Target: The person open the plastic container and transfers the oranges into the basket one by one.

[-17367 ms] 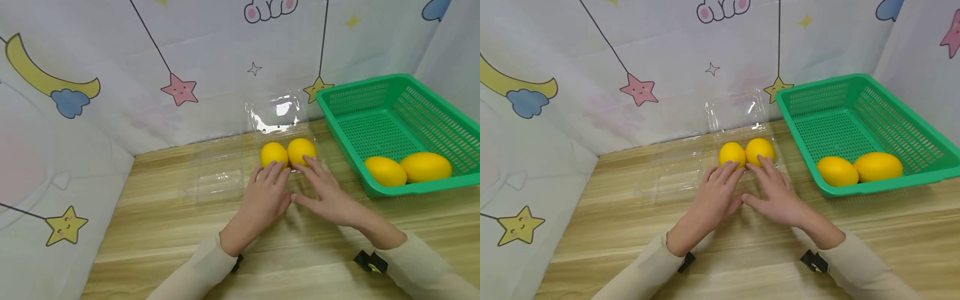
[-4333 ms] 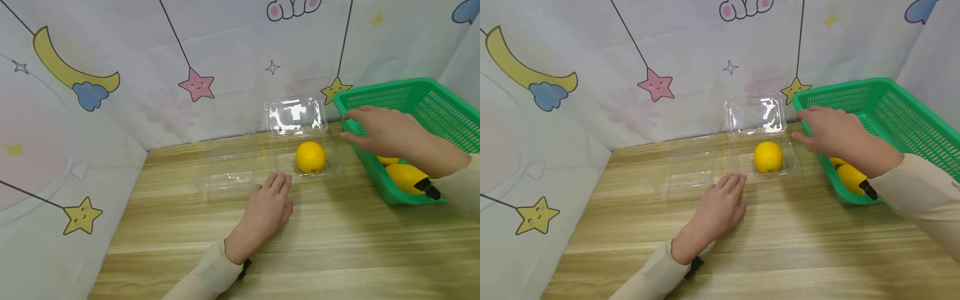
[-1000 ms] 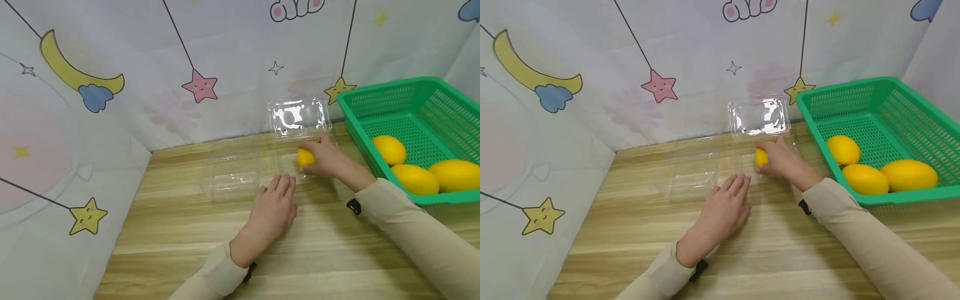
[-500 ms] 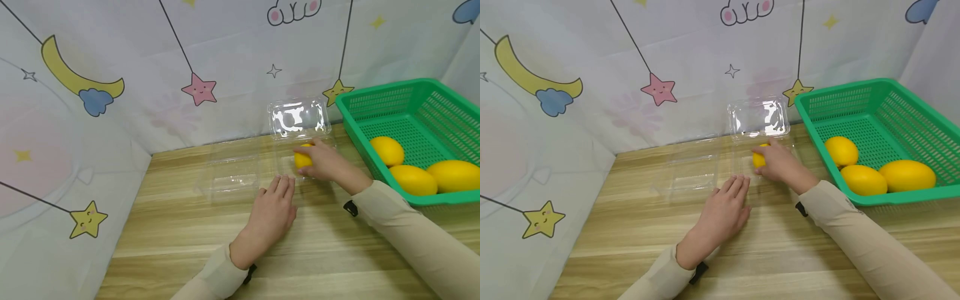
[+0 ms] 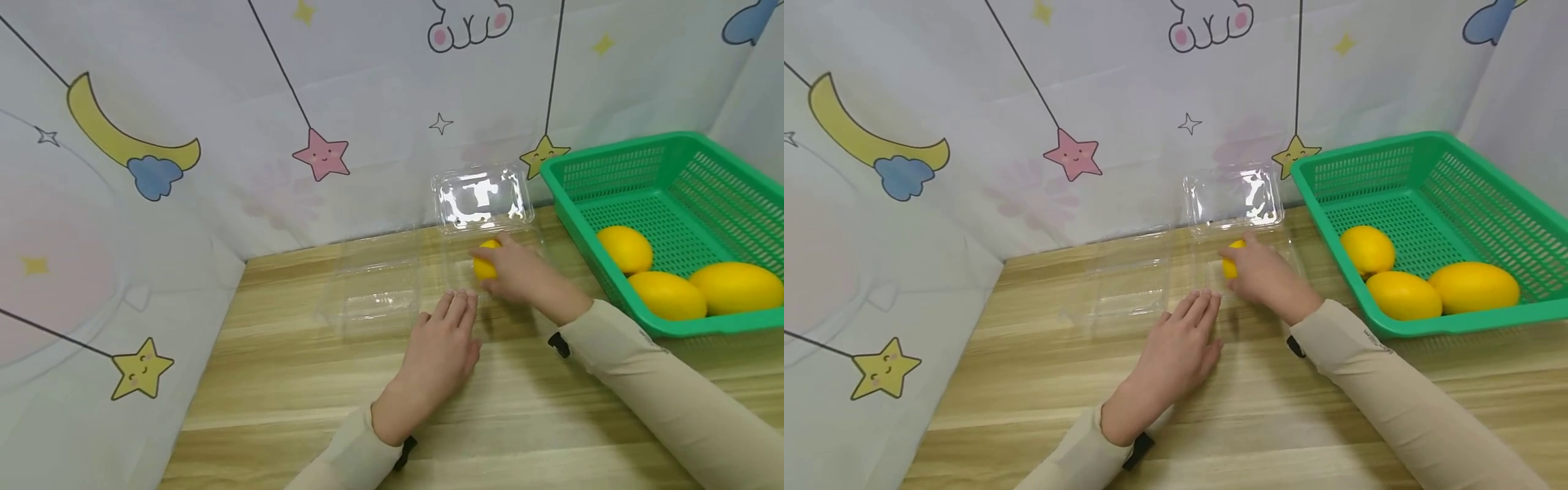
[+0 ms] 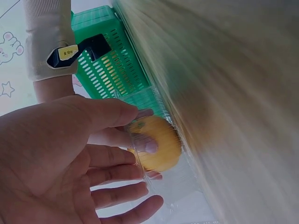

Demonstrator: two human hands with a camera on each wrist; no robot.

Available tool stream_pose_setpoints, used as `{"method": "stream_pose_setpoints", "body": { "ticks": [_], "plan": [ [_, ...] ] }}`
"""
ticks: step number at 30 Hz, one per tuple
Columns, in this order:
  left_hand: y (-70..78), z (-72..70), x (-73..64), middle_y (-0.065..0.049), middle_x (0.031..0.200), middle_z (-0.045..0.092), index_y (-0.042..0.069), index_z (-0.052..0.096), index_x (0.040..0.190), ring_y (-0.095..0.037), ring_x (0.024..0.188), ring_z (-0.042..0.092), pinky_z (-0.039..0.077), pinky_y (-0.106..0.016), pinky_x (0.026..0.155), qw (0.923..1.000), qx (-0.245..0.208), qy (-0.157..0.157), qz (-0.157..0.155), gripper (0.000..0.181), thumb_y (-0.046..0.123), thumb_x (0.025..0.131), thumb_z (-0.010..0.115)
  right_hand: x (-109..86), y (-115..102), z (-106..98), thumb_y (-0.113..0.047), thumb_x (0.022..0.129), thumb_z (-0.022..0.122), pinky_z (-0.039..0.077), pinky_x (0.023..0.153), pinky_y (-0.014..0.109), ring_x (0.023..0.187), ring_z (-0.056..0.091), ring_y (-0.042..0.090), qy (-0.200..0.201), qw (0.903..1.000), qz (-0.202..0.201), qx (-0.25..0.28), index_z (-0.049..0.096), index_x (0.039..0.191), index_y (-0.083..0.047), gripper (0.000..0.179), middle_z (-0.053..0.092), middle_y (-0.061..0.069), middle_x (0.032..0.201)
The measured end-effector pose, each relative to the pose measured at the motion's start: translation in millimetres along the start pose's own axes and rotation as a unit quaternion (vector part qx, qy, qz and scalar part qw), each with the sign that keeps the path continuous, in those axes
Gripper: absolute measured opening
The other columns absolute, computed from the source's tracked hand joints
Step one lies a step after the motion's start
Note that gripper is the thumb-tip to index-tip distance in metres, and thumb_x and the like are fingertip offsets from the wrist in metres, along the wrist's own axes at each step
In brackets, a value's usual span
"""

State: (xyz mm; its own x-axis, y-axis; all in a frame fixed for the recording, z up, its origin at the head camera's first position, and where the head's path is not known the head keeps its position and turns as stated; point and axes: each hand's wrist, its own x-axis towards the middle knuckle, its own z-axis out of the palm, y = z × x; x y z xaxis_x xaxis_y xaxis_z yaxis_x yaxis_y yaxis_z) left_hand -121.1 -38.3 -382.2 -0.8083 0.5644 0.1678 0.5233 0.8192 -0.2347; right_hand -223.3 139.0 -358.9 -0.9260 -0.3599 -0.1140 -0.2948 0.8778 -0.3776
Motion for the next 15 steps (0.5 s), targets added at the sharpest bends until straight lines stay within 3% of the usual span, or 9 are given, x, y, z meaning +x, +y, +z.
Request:
{"method": "stream_pose_setpoints", "body": {
  "ticks": [8, 15],
  "plan": [
    [-1.7, -0.8, -0.4, -0.007, 0.154, 0.057, 0.007, 0.053, 0.155, -0.024, 0.143, 0.055, 0.061, -0.04, 0.093, 0.9999, -0.012, -0.008, -0.001, 0.068, 0.047, 0.102, 0.068, -2.1, 2, 0, -0.02, 0.098, 0.072, 0.043, 0.103, 0.079, 0.129, 0.051, 0.066, 0.019, 0.9992, -0.011, 0.033, 0.052, 0.158, -0.013, 0.063, 0.029, 0.036, 0.165],
    [1.6, -2.5, -2.7, -0.004, 0.161, 0.051, 0.01, 0.051, 0.158, -0.022, 0.149, 0.047, 0.056, -0.041, 0.102, 0.9957, -0.019, -0.088, -0.02, 0.069, 0.052, 0.104, 0.062, -11.7, -8, -7, -0.02, 0.102, 0.067, 0.039, 0.108, 0.077, 0.135, 0.05, 0.057, 0.052, 0.9967, -0.026, 0.056, 0.047, 0.161, -0.016, 0.062, 0.025, 0.03, 0.168]
  ]
}}
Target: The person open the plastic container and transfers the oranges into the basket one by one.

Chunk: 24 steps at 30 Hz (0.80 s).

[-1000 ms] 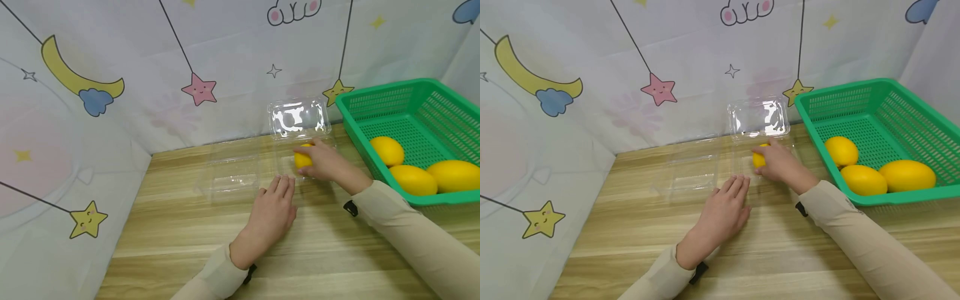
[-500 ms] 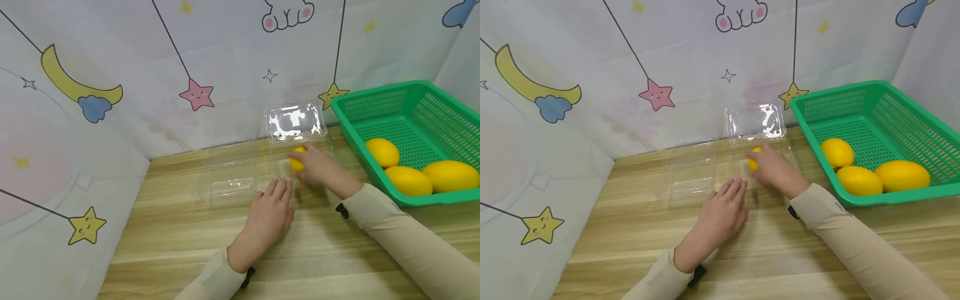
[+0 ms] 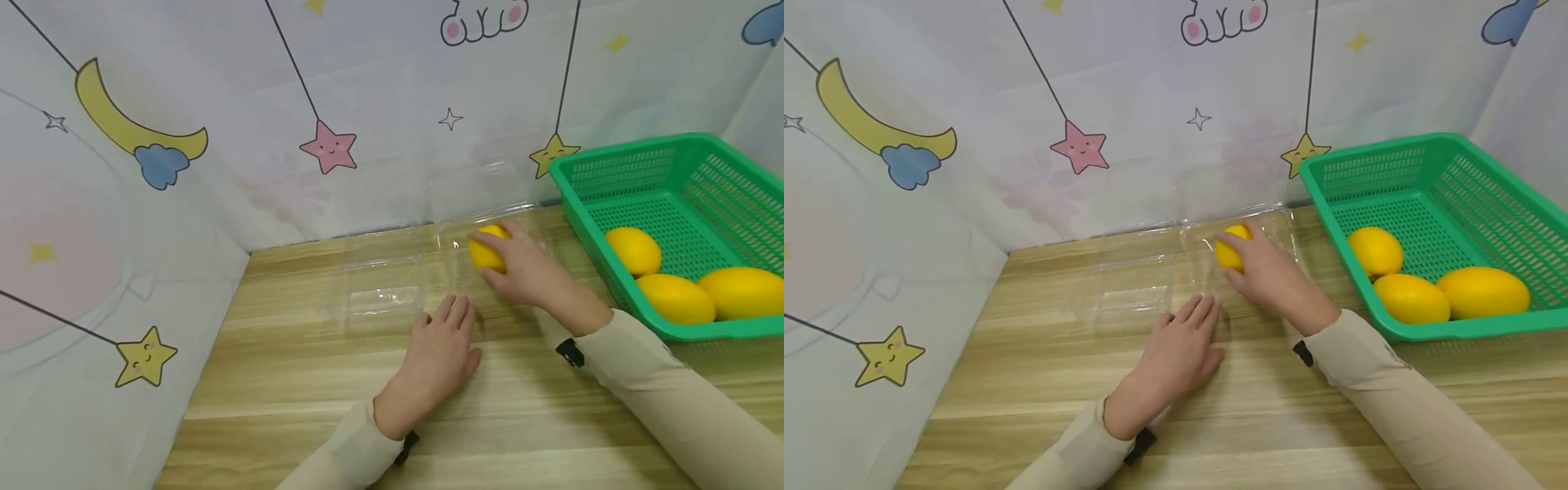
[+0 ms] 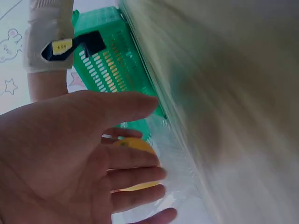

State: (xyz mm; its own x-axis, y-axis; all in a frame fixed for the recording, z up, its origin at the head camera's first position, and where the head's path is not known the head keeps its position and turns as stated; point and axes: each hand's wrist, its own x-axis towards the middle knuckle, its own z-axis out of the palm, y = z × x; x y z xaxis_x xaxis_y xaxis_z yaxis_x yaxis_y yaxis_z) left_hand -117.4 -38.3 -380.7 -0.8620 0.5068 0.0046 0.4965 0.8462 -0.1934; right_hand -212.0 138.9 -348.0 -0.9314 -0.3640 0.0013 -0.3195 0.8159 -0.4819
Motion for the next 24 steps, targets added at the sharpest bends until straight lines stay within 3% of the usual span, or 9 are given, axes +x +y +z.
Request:
{"method": "stream_pose_setpoints", "body": {
  "ticks": [3, 8, 14, 24],
  "plan": [
    [2.1, -1.3, -1.5, -0.003, 0.164, 0.048, 0.01, 0.048, 0.159, -0.022, 0.151, 0.045, 0.054, -0.04, 0.103, 1.0, 0.004, -0.005, 0.001, 0.073, 0.055, 0.103, 0.061, -1.9, -3, -1, -0.019, 0.102, 0.068, 0.041, 0.108, 0.076, 0.133, 0.051, 0.054, 0.008, 0.9999, -0.011, 0.004, 0.048, 0.16, -0.015, 0.061, 0.029, 0.028, 0.166],
    [1.0, -6.1, -2.5, -0.005, 0.163, 0.049, 0.008, 0.05, 0.158, -0.023, 0.151, 0.045, 0.055, -0.039, 0.103, 0.9999, -0.008, 0.013, -0.004, 0.073, 0.054, 0.103, 0.063, -3.8, -2, -2, -0.018, 0.101, 0.069, 0.043, 0.105, 0.076, 0.131, 0.054, 0.057, 0.012, 0.9998, -0.018, 0.005, 0.05, 0.159, -0.014, 0.061, 0.03, 0.03, 0.165],
    [0.0, -8.2, -1.6, -0.008, 0.161, 0.05, 0.008, 0.048, 0.158, -0.027, 0.152, 0.044, 0.055, -0.043, 0.105, 0.9992, -0.039, 0.0, -0.013, 0.072, 0.052, 0.104, 0.062, -7.6, 3, -3, -0.02, 0.102, 0.068, 0.037, 0.109, 0.079, 0.137, 0.047, 0.06, -0.005, 0.9999, -0.013, -0.002, 0.05, 0.159, -0.013, 0.06, 0.027, 0.033, 0.166],
    [2.5, -9.5, -2.8, -0.005, 0.158, 0.052, 0.01, 0.049, 0.158, -0.026, 0.15, 0.046, 0.054, -0.043, 0.104, 0.9994, -0.028, 0.013, -0.013, 0.071, 0.055, 0.104, 0.06, -10.5, 11, -6, -0.021, 0.102, 0.067, 0.033, 0.11, 0.081, 0.14, 0.043, 0.059, -0.008, 0.9999, 0.0, -0.012, 0.048, 0.16, -0.013, 0.062, 0.026, 0.034, 0.166]
  ]
}}
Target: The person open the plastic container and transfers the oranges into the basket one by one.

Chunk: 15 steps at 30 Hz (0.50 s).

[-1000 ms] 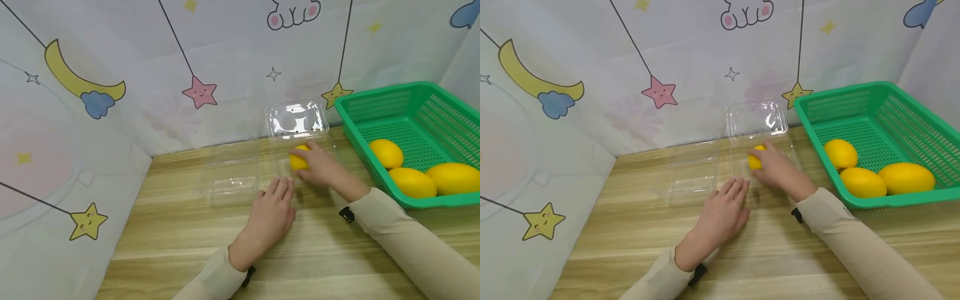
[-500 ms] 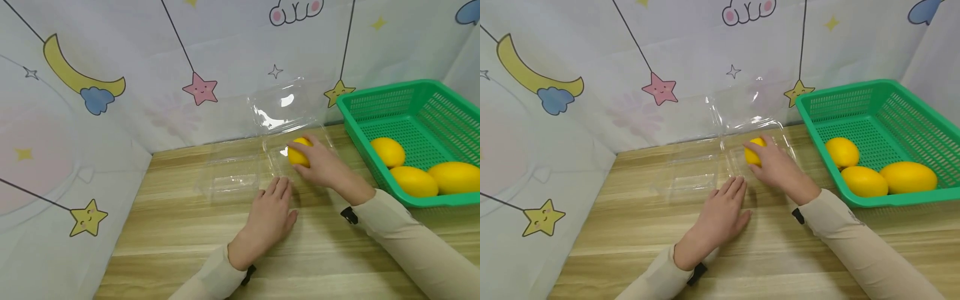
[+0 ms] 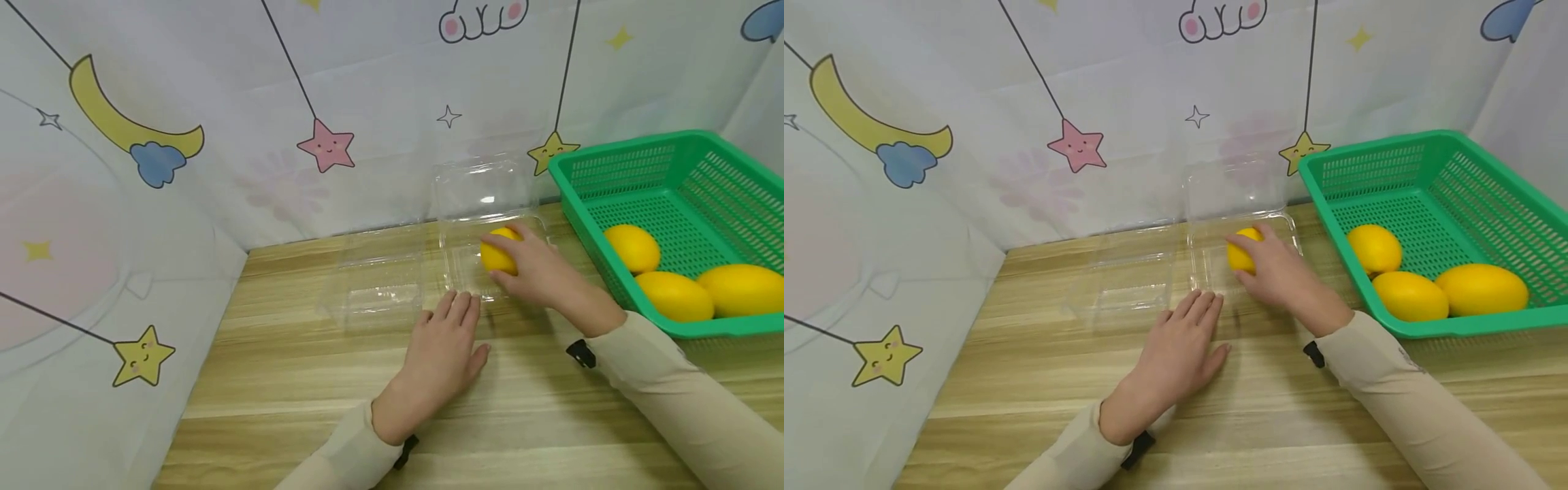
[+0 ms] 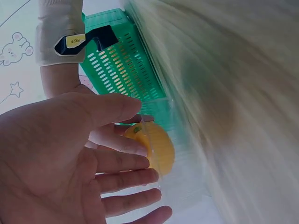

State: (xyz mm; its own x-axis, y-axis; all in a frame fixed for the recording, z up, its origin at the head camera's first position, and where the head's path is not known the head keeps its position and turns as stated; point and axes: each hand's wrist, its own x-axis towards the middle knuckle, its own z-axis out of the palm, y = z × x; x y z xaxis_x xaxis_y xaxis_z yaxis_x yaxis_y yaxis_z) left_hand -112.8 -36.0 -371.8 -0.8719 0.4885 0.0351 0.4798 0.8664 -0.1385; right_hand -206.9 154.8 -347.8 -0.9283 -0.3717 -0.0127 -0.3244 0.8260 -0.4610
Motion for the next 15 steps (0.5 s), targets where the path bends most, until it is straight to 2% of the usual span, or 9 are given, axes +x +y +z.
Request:
{"method": "stream_pose_setpoints", "body": {
  "ticks": [6, 11, 15],
  "plan": [
    [-0.1, -4.2, -0.9, -0.006, 0.159, 0.05, 0.008, 0.049, 0.158, -0.026, 0.149, 0.046, 0.053, -0.044, 0.107, 0.9999, -0.011, 0.002, -0.005, 0.07, 0.053, 0.105, 0.06, -2.7, 0, -2, -0.019, 0.102, 0.066, 0.026, 0.112, 0.084, 0.146, 0.034, 0.061, -0.004, 1.0, 0.002, 0.006, 0.045, 0.162, -0.016, 0.064, 0.019, 0.034, 0.169],
    [-0.1, -4.8, -1.1, -0.005, 0.158, 0.051, 0.008, 0.05, 0.157, -0.026, 0.149, 0.046, 0.054, -0.043, 0.106, 0.9997, -0.022, 0.009, -0.006, 0.07, 0.052, 0.104, 0.062, -8.7, -3, -8, -0.018, 0.101, 0.067, 0.035, 0.107, 0.081, 0.135, 0.047, 0.063, 0.012, 0.9999, -0.009, 0.008, 0.047, 0.161, -0.018, 0.063, 0.023, 0.034, 0.167],
    [-0.4, -5.2, -1.4, -0.005, 0.157, 0.052, 0.008, 0.051, 0.156, -0.026, 0.148, 0.047, 0.055, -0.042, 0.105, 0.9998, -0.016, 0.016, -0.002, 0.069, 0.052, 0.104, 0.062, -14.4, -8, -16, -0.018, 0.1, 0.067, 0.043, 0.101, 0.076, 0.124, 0.056, 0.059, 0.031, 0.9993, -0.022, 0.004, 0.05, 0.159, -0.018, 0.061, 0.029, 0.031, 0.165]
  ]
}}
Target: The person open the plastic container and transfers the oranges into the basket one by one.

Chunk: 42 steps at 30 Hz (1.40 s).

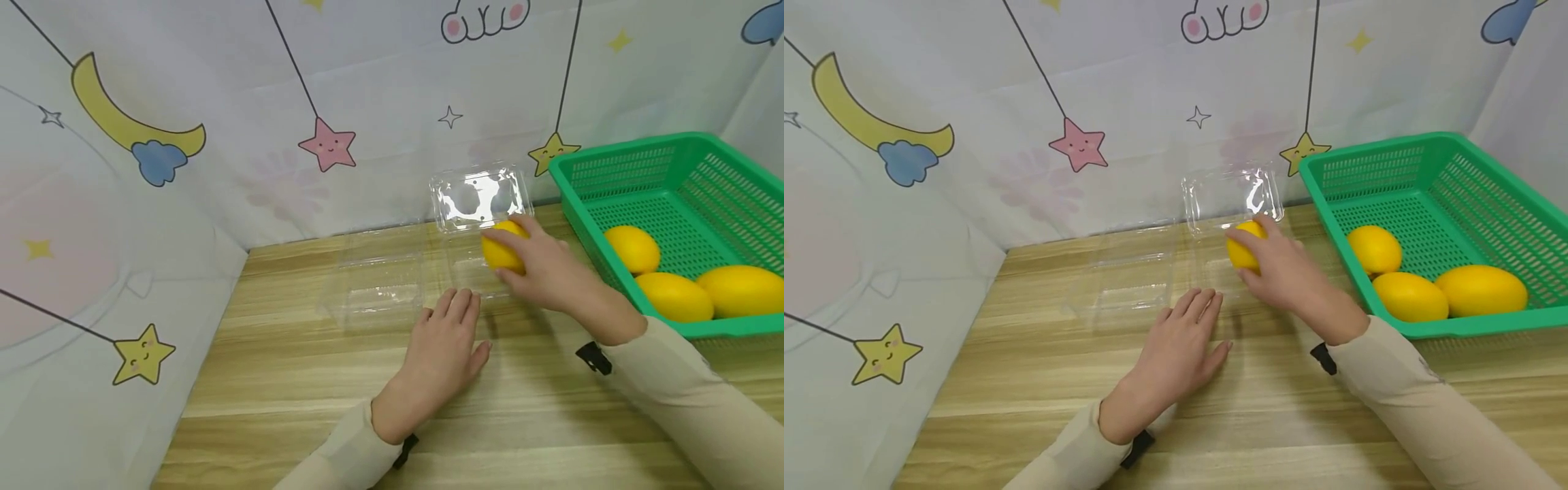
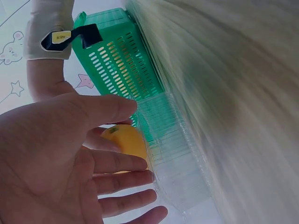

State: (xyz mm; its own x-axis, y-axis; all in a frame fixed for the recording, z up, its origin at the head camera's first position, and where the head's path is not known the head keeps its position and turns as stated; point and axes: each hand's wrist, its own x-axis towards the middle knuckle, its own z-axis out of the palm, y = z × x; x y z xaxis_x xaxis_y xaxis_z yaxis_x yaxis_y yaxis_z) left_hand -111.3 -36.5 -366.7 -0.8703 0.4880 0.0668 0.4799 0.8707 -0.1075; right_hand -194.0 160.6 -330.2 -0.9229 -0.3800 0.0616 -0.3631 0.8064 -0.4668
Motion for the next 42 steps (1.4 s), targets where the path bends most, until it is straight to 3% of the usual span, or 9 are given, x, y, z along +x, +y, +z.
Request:
{"method": "stream_pose_setpoints", "body": {
  "ticks": [6, 11, 20, 24, 33, 42],
  "plan": [
    [0.5, -0.3, 0.2, -0.007, 0.157, 0.052, 0.008, 0.052, 0.156, -0.026, 0.147, 0.047, 0.055, -0.042, 0.103, 1.0, 0.003, 0.005, 0.005, 0.07, 0.053, 0.104, 0.062, -10.6, -4, -18, -0.022, 0.101, 0.069, 0.053, 0.091, 0.068, 0.121, 0.06, 0.051, 0.022, 0.9997, -0.01, -0.008, 0.048, 0.159, -0.019, 0.063, 0.033, 0.027, 0.165],
    [2.4, 0.0, 0.5, -0.007, 0.159, 0.051, 0.008, 0.051, 0.156, -0.026, 0.149, 0.046, 0.054, -0.042, 0.105, 1.0, 0.004, 0.006, 0.003, 0.071, 0.055, 0.103, 0.061, -18.5, 4, -37, -0.026, 0.102, 0.071, 0.058, 0.081, 0.062, 0.111, 0.063, 0.047, 0.037, 0.9991, -0.019, -0.001, 0.042, 0.162, -0.015, 0.068, 0.034, 0.027, 0.163],
    [4.4, 0.1, 1.1, -0.008, 0.164, 0.046, 0.008, 0.046, 0.159, -0.027, 0.152, 0.042, 0.051, -0.044, 0.107, 0.9999, 0.005, -0.01, -0.001, 0.074, 0.056, 0.105, 0.058, -33.0, 28, -70, -0.026, 0.103, 0.071, 0.053, 0.085, 0.068, 0.116, 0.057, 0.05, 0.055, 0.9984, 0.013, -0.004, 0.034, 0.165, -0.01, 0.074, 0.03, 0.025, 0.165],
    [3.7, 0.1, 0.4, -0.008, 0.164, 0.046, 0.008, 0.047, 0.159, -0.027, 0.152, 0.042, 0.051, -0.043, 0.108, 0.9999, 0.009, -0.01, -0.004, 0.074, 0.056, 0.104, 0.058, -37.5, 42, -84, -0.025, 0.104, 0.069, 0.052, 0.08, 0.067, 0.109, 0.058, 0.05, 0.059, 0.9977, 0.025, -0.023, 0.033, 0.165, -0.007, 0.073, 0.028, 0.029, 0.164],
    [4.0, 1.3, 0.1, -0.009, 0.165, 0.045, 0.007, 0.045, 0.16, -0.027, 0.153, 0.041, 0.051, -0.044, 0.108, 0.9997, 0.002, -0.021, -0.008, 0.076, 0.056, 0.104, 0.058, -53.8, 92, -107, -0.021, 0.106, 0.063, 0.041, 0.083, 0.078, 0.126, 0.037, 0.062, 0.084, 0.989, 0.085, -0.087, 0.017, 0.166, 0.005, 0.08, 0.021, 0.041, 0.163],
    [4.5, 0.7, 1.3, -0.009, 0.165, 0.044, 0.007, 0.043, 0.161, -0.027, 0.153, 0.041, 0.051, -0.044, 0.108, 0.9997, -0.002, -0.024, -0.009, 0.077, 0.056, 0.105, 0.058, -66.6, 154, -104, -0.005, 0.099, 0.065, 0.037, 0.089, 0.077, 0.131, 0.03, 0.064, 0.108, 0.9863, 0.084, -0.093, 0.027, 0.155, 0.018, 0.071, 0.032, 0.049, 0.146]
  ]
}}
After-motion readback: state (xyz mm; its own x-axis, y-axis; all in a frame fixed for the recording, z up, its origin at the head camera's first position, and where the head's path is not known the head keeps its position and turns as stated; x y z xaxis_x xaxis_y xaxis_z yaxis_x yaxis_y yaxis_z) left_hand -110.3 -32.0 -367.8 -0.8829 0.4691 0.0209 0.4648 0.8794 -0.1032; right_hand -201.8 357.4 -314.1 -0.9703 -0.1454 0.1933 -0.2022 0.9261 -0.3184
